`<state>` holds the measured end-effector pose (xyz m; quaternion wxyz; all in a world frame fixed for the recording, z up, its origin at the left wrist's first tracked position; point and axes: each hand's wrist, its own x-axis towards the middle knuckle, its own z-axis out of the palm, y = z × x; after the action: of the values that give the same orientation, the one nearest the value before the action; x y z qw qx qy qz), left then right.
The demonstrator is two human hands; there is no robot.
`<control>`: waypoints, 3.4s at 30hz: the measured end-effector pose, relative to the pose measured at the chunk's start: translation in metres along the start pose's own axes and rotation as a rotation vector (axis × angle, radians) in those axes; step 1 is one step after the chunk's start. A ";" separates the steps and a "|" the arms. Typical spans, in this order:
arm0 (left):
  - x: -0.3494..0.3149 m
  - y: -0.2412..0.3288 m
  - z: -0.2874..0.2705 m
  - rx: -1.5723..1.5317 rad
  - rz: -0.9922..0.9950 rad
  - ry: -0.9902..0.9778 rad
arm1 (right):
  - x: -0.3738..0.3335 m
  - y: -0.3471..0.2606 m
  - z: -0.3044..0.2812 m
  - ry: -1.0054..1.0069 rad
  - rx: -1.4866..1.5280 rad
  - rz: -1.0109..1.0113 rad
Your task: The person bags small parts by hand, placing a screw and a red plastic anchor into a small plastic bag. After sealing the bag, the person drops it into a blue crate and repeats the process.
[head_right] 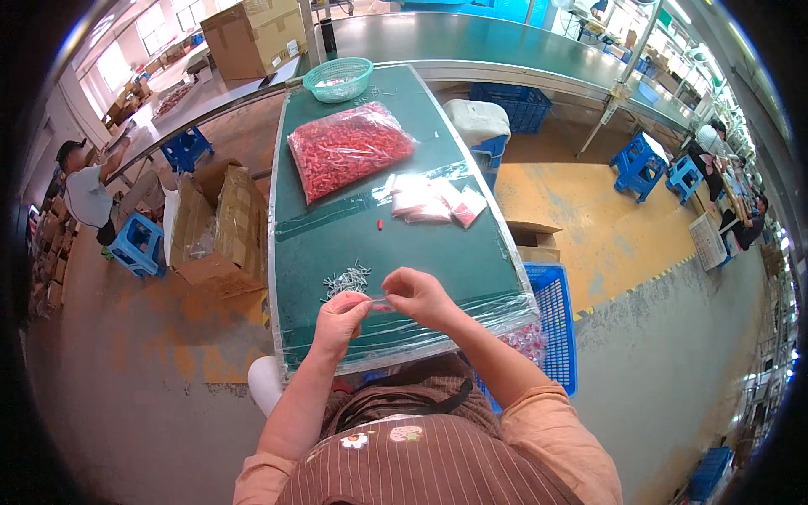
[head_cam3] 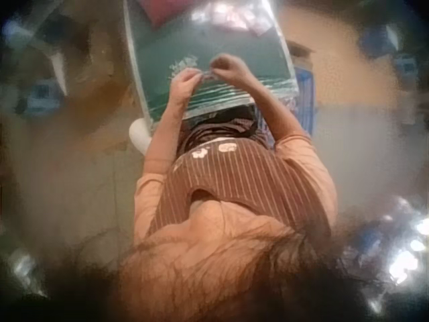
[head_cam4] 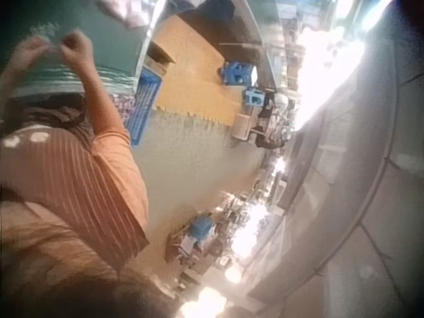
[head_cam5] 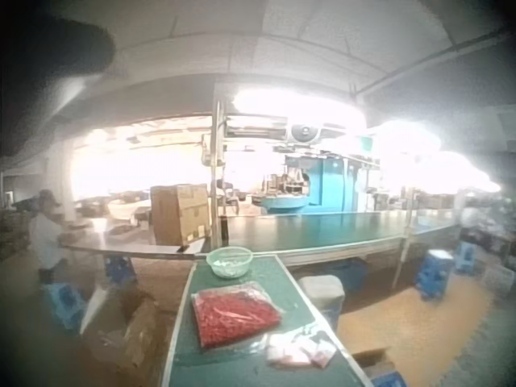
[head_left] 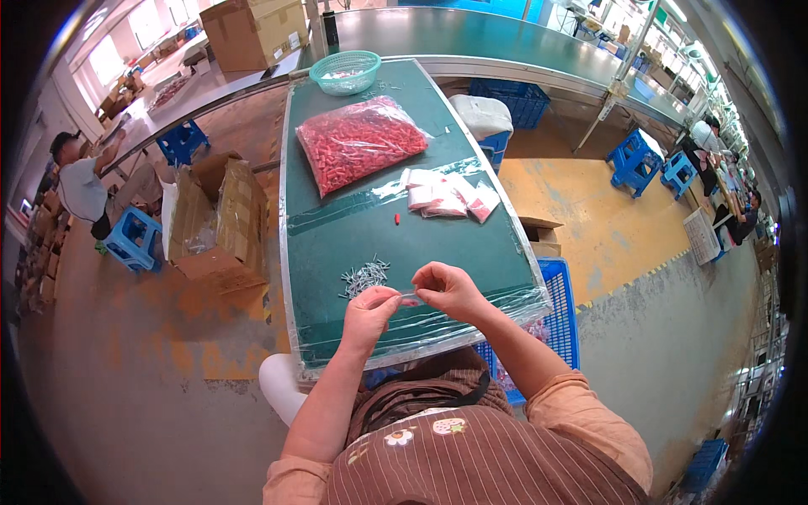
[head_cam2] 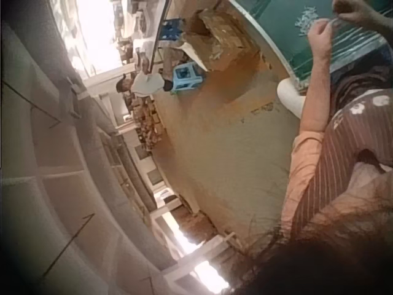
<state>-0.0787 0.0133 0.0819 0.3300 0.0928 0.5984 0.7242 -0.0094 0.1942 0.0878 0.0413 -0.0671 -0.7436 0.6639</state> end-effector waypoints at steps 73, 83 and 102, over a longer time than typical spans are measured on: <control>0.011 -0.014 -0.014 0.780 0.858 -0.099 | -0.023 -0.003 0.000 0.091 0.099 -0.150; 0.011 -0.004 0.031 0.630 0.514 -0.278 | -0.057 0.000 -0.024 0.206 0.165 -0.101; 0.002 -0.039 0.032 0.621 0.590 -0.434 | -0.119 -0.008 -0.063 0.289 -0.254 -0.187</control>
<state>-0.0491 0.0424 0.0539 0.1842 0.5019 0.6518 0.5379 0.1171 0.2373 0.1060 0.2002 -0.0969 -0.8106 0.5417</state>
